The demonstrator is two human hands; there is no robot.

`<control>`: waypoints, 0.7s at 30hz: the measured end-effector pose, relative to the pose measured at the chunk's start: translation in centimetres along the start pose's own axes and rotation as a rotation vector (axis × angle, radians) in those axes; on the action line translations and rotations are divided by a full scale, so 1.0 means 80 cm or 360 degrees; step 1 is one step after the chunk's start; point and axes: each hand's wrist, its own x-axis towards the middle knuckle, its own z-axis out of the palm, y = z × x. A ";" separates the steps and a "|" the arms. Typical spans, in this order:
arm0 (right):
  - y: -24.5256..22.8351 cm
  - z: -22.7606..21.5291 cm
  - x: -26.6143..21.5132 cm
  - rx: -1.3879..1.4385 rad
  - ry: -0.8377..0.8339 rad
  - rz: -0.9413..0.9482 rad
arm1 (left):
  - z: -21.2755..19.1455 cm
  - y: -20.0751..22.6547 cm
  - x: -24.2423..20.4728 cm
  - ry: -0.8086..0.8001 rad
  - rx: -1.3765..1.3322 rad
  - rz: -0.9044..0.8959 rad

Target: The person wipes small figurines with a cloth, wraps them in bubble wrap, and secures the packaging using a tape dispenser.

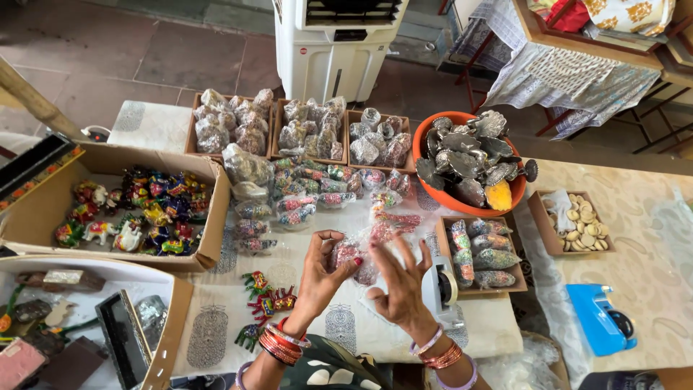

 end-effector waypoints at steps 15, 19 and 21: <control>-0.016 0.024 -0.023 0.1797 -0.0131 0.1131 | -0.028 -0.006 0.020 -0.0437 -0.1200 -0.0241; -0.033 -0.007 0.028 0.1785 -0.0193 0.0687 | -0.019 -0.022 0.021 -0.0646 -0.1521 -0.0470; -0.022 -0.020 0.047 0.1947 -0.0375 0.0766 | -0.010 -0.016 0.018 -0.1014 -0.1953 -0.0719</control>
